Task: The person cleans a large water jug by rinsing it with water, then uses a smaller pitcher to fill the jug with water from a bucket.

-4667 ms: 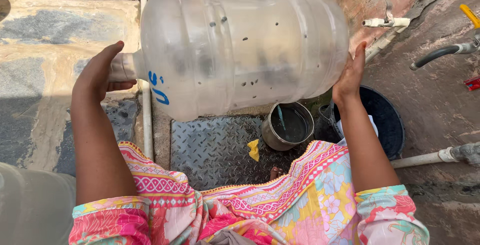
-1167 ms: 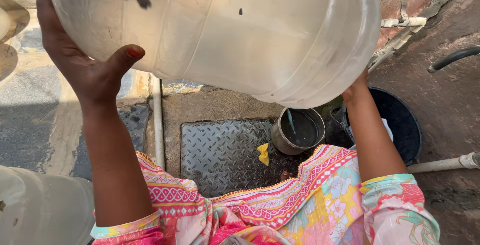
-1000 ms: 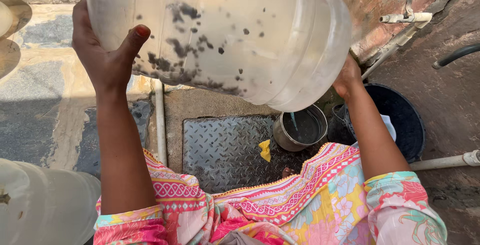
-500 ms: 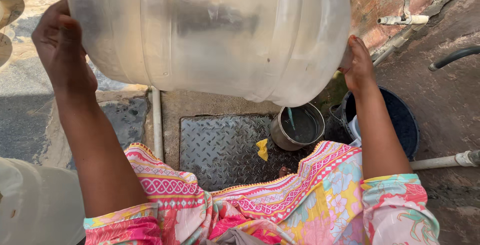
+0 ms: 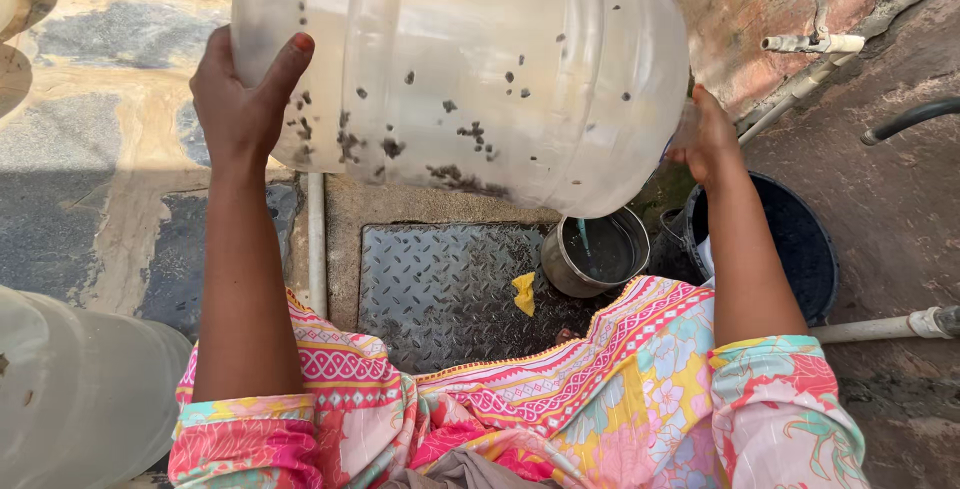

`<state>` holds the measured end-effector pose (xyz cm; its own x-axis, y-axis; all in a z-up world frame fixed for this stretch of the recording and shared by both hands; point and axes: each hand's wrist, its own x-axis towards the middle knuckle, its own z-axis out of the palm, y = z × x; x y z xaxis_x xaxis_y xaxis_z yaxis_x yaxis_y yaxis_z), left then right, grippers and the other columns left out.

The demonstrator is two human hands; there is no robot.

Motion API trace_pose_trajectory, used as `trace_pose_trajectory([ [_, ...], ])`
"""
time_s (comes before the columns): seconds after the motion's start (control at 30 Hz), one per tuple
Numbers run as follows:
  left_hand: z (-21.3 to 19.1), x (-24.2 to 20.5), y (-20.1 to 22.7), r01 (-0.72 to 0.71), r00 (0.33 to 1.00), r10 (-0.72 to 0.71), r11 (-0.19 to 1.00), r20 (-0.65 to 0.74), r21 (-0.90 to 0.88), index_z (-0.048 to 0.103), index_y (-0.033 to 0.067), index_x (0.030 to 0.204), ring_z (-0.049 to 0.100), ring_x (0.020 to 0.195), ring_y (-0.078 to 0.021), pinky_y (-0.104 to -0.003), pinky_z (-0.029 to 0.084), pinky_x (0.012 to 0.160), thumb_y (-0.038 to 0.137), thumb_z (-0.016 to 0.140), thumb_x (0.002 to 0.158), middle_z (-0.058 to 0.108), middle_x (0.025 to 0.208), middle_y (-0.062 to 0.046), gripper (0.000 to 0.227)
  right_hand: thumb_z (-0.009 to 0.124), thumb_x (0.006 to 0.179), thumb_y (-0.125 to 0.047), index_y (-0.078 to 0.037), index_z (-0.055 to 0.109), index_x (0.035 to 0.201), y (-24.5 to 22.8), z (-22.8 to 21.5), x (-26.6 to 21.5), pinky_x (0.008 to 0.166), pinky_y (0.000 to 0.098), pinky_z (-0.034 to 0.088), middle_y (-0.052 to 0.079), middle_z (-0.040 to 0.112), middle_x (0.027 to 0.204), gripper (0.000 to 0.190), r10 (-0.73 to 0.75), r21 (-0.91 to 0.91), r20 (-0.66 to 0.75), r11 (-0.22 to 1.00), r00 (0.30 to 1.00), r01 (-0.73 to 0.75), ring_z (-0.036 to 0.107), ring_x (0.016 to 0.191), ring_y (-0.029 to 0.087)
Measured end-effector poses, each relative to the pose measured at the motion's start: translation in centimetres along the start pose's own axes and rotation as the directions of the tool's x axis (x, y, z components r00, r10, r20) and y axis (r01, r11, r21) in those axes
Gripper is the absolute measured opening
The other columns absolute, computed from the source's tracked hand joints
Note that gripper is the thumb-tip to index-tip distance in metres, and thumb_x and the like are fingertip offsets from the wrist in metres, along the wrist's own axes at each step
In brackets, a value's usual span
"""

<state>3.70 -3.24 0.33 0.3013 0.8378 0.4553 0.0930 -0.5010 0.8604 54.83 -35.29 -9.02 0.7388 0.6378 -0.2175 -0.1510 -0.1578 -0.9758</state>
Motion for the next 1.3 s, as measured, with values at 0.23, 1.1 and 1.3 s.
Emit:
trace_pose_trajectory([
  [0.23,1.9,0.0,-8.8,0.314,0.818,-0.553,0.662,0.16,0.681,0.067,-0.0001,0.073,0.059,0.063,-0.0271,-0.04,0.05,0.061,0.094,0.076,0.067,0.061,0.073,-0.021,0.095,0.028,0.101,-0.073,-0.001,0.065,0.118,8.8,-3.1,0.2,0.051,0.0313,0.05,0.015,0.068,0.082,0.083,0.691,-0.7,0.031,0.531,0.723,-0.478,0.057,0.055,0.019],
  [1.1,2.0,3.1,-2.7,0.407,0.899,-0.436,0.862,0.031,0.303,0.07,-0.0079,0.104,0.073,0.09,-0.031,-0.042,0.057,0.08,0.083,0.074,0.074,0.07,0.097,-0.024,0.096,0.036,0.1,-0.062,-0.018,0.043,0.136,4.0,-1.7,3.5,0.059,0.0384,0.059,0.014,0.063,0.109,0.057,0.332,-0.351,-0.058,0.876,0.941,-0.331,0.071,0.082,0.027],
  [1.3,1.4,2.5,-6.2,0.547,0.797,-0.6,0.765,0.068,0.339,0.072,-0.0146,0.098,0.069,0.084,-0.0303,-0.043,0.054,0.076,0.068,0.079,0.081,0.072,0.096,-0.024,0.084,0.048,0.1,-0.047,-0.006,0.059,0.12,6.3,-2.2,4.9,0.046,0.0351,0.051,0.013,0.065,0.095,0.048,0.274,-0.392,-0.116,0.87,0.955,-0.297,0.062,0.065,0.025],
])
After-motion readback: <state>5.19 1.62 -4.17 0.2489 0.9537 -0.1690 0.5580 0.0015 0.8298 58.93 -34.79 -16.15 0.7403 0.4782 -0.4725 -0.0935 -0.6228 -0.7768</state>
